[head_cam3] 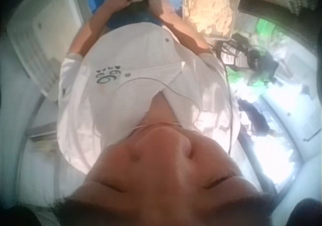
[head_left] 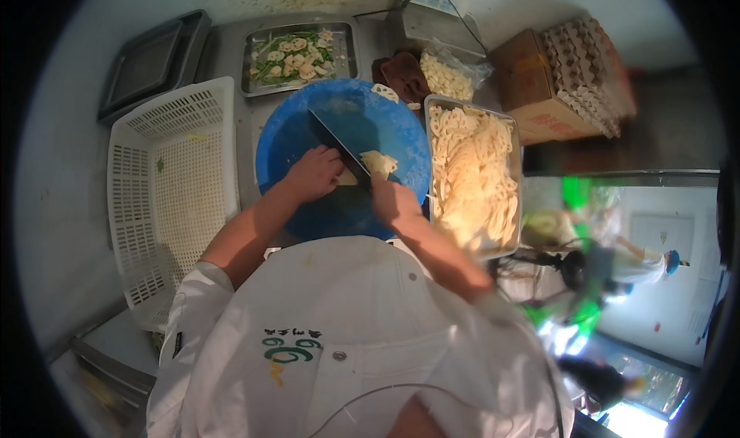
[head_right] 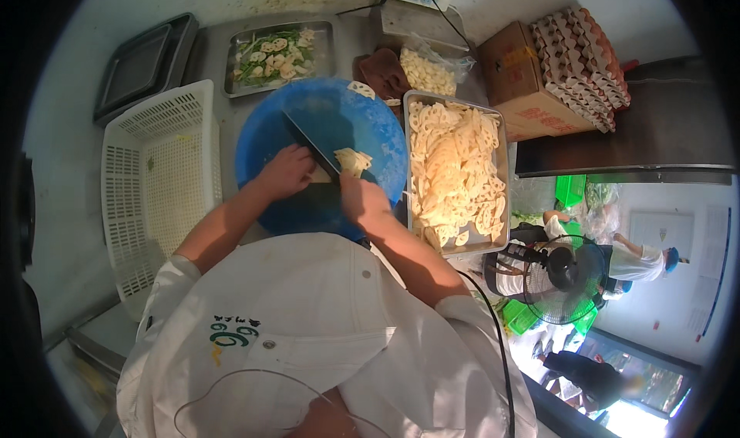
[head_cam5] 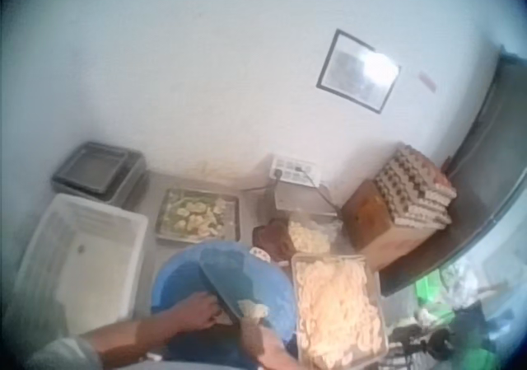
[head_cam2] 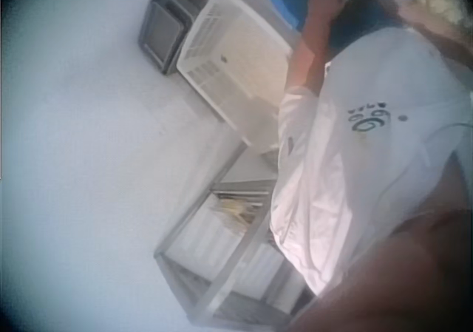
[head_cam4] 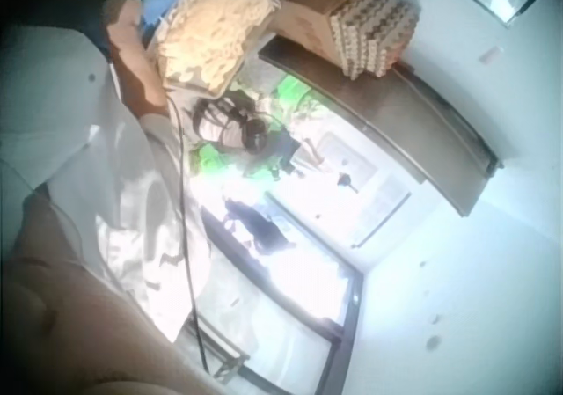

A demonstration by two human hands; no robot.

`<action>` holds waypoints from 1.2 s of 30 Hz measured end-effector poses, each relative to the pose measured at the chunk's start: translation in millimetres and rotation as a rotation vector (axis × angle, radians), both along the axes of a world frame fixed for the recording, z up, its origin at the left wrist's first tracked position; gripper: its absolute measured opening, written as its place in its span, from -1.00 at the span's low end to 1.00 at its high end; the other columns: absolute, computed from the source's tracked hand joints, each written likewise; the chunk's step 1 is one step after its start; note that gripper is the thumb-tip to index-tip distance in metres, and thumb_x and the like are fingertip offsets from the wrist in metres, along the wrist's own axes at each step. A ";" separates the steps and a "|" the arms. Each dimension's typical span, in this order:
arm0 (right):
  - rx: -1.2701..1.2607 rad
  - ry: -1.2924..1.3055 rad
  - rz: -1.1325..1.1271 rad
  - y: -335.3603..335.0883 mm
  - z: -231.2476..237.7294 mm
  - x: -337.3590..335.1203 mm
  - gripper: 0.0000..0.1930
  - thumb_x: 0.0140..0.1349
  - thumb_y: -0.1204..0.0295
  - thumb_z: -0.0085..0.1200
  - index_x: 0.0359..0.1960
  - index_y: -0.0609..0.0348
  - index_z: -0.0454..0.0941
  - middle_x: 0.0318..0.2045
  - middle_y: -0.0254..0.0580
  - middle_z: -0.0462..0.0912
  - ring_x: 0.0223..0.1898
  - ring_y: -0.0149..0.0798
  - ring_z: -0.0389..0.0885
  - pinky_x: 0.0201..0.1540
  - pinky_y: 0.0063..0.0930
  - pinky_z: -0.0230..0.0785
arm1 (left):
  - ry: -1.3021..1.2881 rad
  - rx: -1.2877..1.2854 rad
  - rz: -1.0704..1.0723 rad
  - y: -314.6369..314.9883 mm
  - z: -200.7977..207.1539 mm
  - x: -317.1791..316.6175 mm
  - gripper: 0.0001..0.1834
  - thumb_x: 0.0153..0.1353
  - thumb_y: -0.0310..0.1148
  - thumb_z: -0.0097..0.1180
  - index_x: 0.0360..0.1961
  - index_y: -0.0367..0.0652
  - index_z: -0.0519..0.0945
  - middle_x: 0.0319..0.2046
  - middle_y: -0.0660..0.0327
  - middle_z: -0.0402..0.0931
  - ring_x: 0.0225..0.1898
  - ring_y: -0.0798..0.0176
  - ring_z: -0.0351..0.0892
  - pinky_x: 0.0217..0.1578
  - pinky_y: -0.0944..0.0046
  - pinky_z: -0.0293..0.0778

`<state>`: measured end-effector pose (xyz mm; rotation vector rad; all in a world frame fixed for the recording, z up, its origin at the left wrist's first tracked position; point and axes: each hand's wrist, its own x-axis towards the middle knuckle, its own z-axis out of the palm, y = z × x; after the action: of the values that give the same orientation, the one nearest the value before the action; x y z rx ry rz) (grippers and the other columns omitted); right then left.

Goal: The person slices lotus root into thin rounds on a blue cutting board using a large knife, then transfers the slices into a metal tray. The person repeats this process with multiple lotus root pieces.

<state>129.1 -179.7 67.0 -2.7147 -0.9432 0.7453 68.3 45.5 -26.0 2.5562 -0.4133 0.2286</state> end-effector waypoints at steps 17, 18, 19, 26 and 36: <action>0.043 0.005 -0.028 5.2 11.6 -2.0 -0.79 0.37 0.32 -0.02 -0.10 0.18 0.46 -0.32 0.27 0.69 -0.20 0.33 0.66 -0.13 0.16 0.46 | -0.022 0.041 0.013 10.6 1.4 -6.4 -0.81 -0.01 -0.42 0.25 -0.32 -0.12 0.58 -0.19 0.14 0.49 -0.11 -0.01 0.48 -0.04 0.05 0.47; 0.041 0.005 -0.020 3.1 24.6 -2.0 -0.78 0.36 0.32 -0.02 -0.10 0.18 0.47 -0.32 0.27 0.68 -0.19 0.33 0.66 -0.12 0.16 0.47 | -0.040 0.042 0.026 9.2 0.2 -6.3 -0.81 -0.01 -0.42 0.25 -0.32 -0.13 0.58 -0.20 0.14 0.48 -0.11 -0.02 0.47 -0.04 0.06 0.47; 0.038 0.007 -0.007 0.4 38.2 -3.4 -0.78 0.36 0.32 -0.01 -0.09 0.19 0.47 -0.32 0.27 0.68 -0.19 0.33 0.66 -0.12 0.15 0.47 | -0.056 0.042 0.042 7.2 -0.6 -8.3 -0.81 0.00 -0.42 0.25 -0.32 -0.14 0.58 -0.21 0.13 0.48 -0.11 -0.02 0.47 -0.04 0.06 0.46; -0.024 0.049 -0.116 20.2 -5.9 -13.1 -0.79 0.23 0.48 -0.05 -0.10 0.18 0.48 -0.29 0.26 0.70 -0.15 0.28 0.70 -0.08 0.08 0.53 | -0.009 0.033 0.023 7.9 9.5 -5.0 -0.85 0.00 -0.40 0.24 -0.35 -0.14 0.61 -0.21 0.13 0.49 -0.12 0.00 0.49 -0.07 0.08 0.49; -0.030 0.054 -0.094 15.6 12.0 -13.7 -0.83 0.24 0.49 -0.07 -0.16 0.20 0.49 -0.27 0.27 0.70 -0.12 0.28 0.69 -0.06 0.07 0.53 | -0.081 -0.021 0.019 9.4 2.7 -9.9 -0.83 0.00 -0.38 0.26 -0.37 -0.17 0.59 -0.23 0.11 0.48 -0.12 -0.02 0.47 -0.03 0.08 0.47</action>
<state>115.4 -164.1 79.0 -2.7281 -0.7936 0.8157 58.4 54.9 -23.3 2.5377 -0.4153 0.3430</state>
